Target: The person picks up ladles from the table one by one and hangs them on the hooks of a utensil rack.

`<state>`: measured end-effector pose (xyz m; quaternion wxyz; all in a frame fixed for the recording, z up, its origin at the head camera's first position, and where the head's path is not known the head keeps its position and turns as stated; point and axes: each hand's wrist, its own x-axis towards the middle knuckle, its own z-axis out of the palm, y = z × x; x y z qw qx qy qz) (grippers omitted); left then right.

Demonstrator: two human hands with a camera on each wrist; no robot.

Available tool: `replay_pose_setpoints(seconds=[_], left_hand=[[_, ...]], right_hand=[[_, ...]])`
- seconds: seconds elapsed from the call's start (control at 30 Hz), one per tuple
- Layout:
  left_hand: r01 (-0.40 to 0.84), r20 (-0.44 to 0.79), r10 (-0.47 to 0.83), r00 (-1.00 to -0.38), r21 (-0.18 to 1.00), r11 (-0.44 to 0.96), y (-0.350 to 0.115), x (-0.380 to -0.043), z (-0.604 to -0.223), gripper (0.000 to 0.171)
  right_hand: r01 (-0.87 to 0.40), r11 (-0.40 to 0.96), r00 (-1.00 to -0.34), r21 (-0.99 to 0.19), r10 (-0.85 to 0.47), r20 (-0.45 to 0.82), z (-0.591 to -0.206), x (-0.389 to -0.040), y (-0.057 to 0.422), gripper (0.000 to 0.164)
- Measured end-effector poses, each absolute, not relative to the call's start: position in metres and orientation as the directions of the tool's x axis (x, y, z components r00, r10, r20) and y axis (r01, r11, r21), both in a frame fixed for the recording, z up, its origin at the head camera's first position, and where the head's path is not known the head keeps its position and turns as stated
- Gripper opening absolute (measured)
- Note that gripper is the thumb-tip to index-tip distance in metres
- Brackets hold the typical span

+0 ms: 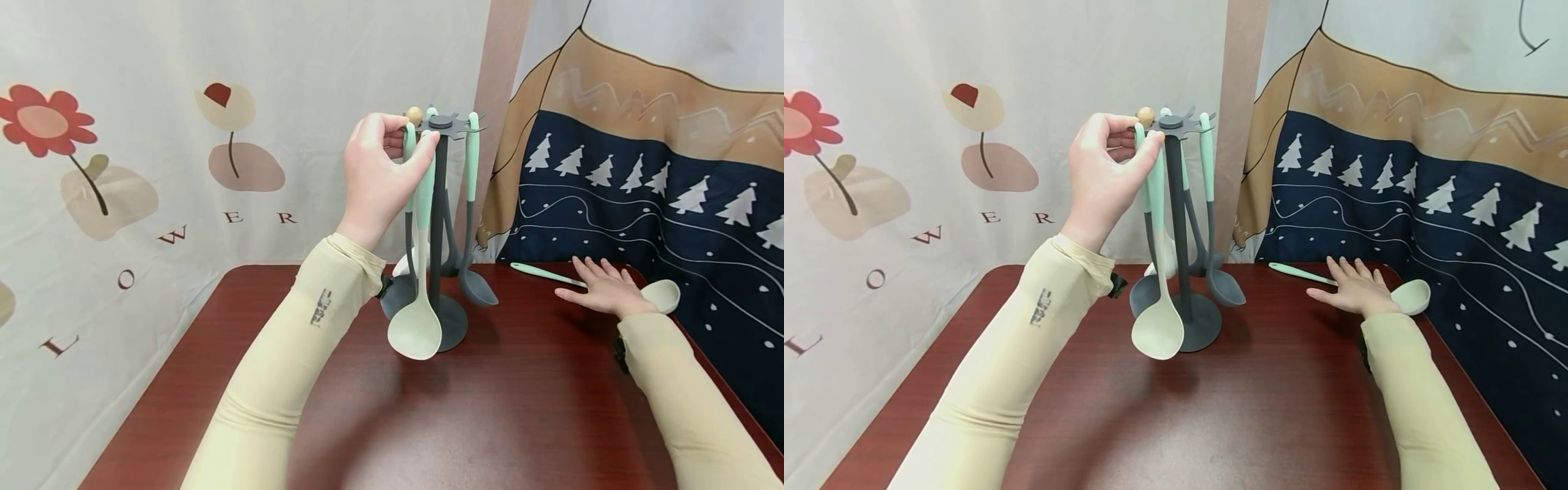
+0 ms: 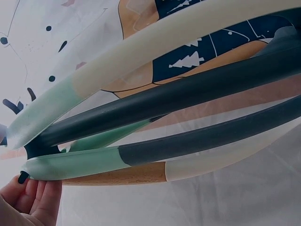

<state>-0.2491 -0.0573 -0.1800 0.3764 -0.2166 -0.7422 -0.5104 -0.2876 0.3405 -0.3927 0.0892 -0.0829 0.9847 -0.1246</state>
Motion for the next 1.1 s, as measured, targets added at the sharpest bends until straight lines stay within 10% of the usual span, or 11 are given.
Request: replay_pose_setpoints(seconds=[1.1], left_hand=[[0.709,0.79,-0.056,-0.611,0.577,0.406,-0.058,-0.249,-0.181,0.031]], right_hand=[[-0.141,0.961,-0.973,-0.238,-0.178,-0.145,-0.417,-0.296,0.367,0.09]])
